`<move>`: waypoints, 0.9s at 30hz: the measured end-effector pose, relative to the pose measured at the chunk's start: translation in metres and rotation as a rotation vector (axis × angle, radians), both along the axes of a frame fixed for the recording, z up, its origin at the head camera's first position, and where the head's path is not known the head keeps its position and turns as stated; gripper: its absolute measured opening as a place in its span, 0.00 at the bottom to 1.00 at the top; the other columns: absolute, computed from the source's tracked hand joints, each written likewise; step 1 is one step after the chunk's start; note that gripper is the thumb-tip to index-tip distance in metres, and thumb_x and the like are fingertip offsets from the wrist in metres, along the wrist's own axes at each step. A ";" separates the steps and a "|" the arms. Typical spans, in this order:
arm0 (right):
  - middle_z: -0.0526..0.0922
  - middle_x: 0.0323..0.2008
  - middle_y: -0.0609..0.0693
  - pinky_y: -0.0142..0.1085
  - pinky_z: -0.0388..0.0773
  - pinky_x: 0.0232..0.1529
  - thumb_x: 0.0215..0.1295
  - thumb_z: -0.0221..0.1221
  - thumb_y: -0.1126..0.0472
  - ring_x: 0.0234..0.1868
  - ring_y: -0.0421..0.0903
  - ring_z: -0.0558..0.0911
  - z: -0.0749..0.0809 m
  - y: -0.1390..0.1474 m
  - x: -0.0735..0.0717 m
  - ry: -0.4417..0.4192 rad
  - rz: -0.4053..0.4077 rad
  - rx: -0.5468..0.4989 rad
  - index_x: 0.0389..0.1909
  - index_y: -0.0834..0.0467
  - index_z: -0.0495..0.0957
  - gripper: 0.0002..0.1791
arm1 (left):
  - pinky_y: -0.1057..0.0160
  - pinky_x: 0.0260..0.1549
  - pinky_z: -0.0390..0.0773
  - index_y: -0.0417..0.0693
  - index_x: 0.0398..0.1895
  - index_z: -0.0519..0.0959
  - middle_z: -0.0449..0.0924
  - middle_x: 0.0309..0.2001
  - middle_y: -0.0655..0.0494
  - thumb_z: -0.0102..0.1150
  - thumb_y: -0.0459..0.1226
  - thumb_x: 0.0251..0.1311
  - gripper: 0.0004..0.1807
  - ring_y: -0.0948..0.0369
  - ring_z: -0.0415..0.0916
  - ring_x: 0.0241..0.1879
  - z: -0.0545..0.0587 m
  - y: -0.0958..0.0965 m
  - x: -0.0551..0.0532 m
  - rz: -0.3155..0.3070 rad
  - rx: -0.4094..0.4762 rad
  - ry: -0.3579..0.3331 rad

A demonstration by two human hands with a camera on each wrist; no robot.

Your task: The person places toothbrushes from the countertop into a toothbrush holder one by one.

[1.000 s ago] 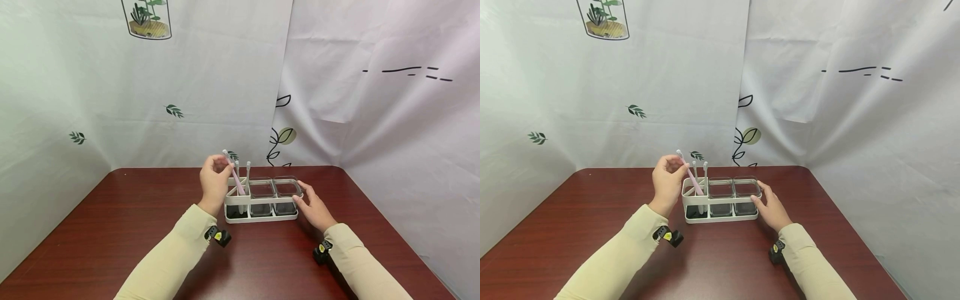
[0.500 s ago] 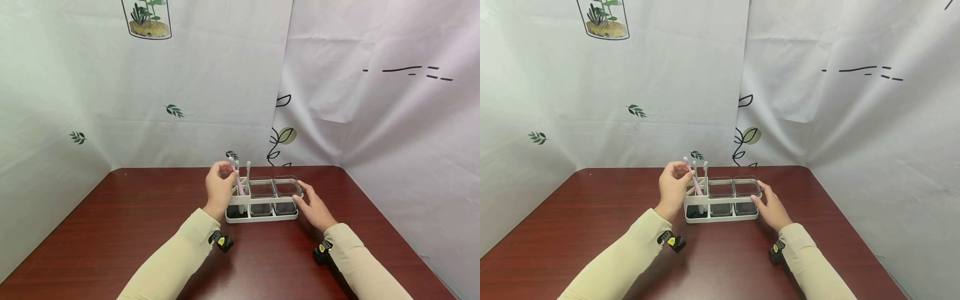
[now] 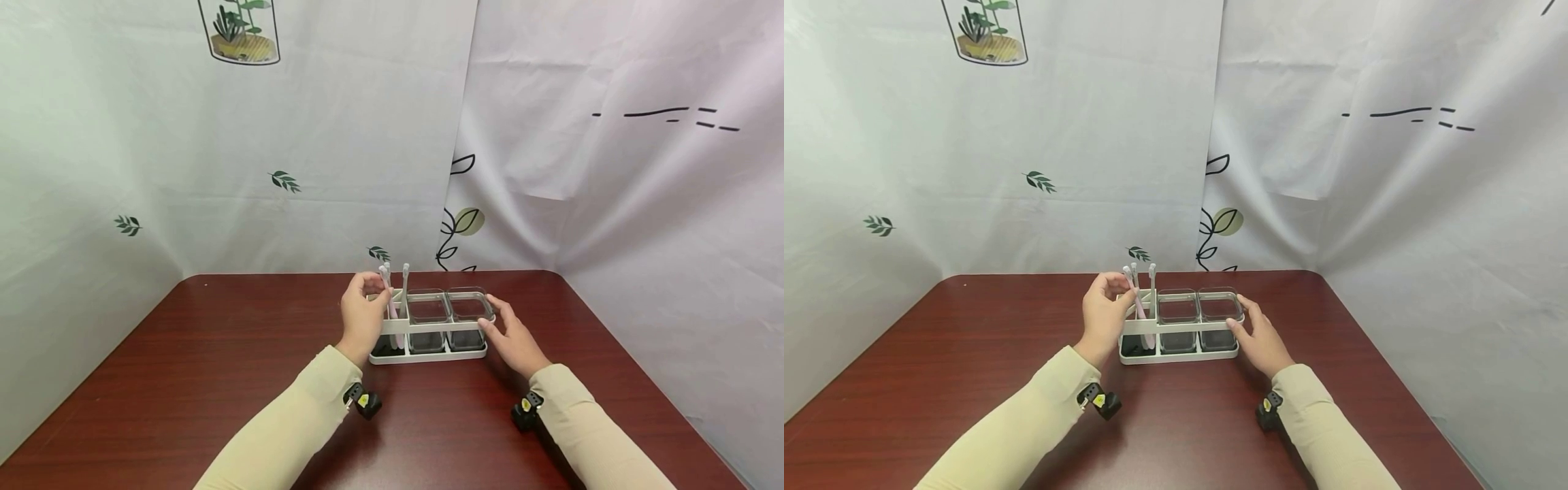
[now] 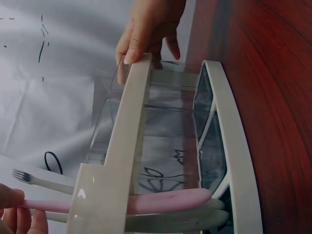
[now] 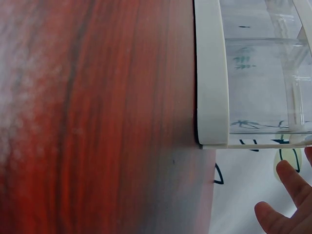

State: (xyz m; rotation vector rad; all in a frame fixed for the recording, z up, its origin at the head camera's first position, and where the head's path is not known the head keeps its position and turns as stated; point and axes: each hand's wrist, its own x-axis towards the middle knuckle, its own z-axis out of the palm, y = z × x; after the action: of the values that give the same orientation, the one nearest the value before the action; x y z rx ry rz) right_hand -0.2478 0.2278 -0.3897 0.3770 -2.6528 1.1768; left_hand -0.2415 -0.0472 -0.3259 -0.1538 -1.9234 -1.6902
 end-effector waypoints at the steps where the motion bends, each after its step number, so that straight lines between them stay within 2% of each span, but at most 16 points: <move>1: 0.60 0.70 0.62 0.65 0.59 0.63 0.72 0.51 0.45 0.68 0.65 0.63 0.000 0.000 0.000 0.002 0.000 0.000 0.74 0.53 0.52 0.35 | 0.64 0.38 0.78 0.37 0.39 0.76 0.79 0.36 0.46 0.64 0.24 0.54 0.10 0.53 0.78 0.39 -0.001 0.000 0.000 0.000 -0.005 0.002; 6: 0.60 0.70 0.61 0.65 0.60 0.62 0.72 0.51 0.46 0.68 0.64 0.63 -0.001 0.000 -0.001 0.009 0.002 -0.001 0.74 0.53 0.52 0.35 | 0.59 0.39 0.79 0.37 0.38 0.76 0.79 0.35 0.45 0.63 0.23 0.53 0.10 0.52 0.78 0.38 -0.005 0.001 0.000 -0.005 -0.015 0.022; 15: 0.60 0.70 0.62 0.65 0.59 0.63 0.72 0.50 0.45 0.68 0.64 0.62 0.000 0.000 -0.001 -0.004 -0.007 0.002 0.74 0.53 0.51 0.35 | 0.64 0.35 0.79 0.36 0.37 0.76 0.79 0.34 0.44 0.63 0.23 0.52 0.10 0.52 0.78 0.37 -0.010 0.001 0.003 0.008 -0.019 0.017; 27: 0.61 0.70 0.62 0.65 0.59 0.63 0.72 0.50 0.45 0.68 0.64 0.63 -0.002 0.000 -0.001 0.003 -0.007 0.002 0.74 0.54 0.51 0.36 | 0.55 0.40 0.79 0.35 0.36 0.75 0.79 0.33 0.44 0.63 0.22 0.52 0.10 0.53 0.76 0.35 -0.014 0.002 0.005 -0.002 -0.018 0.024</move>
State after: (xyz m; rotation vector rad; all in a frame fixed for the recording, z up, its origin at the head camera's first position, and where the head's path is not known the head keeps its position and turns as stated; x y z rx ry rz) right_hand -0.2490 0.2274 -0.3912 0.3694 -2.6508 1.1707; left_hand -0.2362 -0.0456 -0.3398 -0.1815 -1.9219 -1.6657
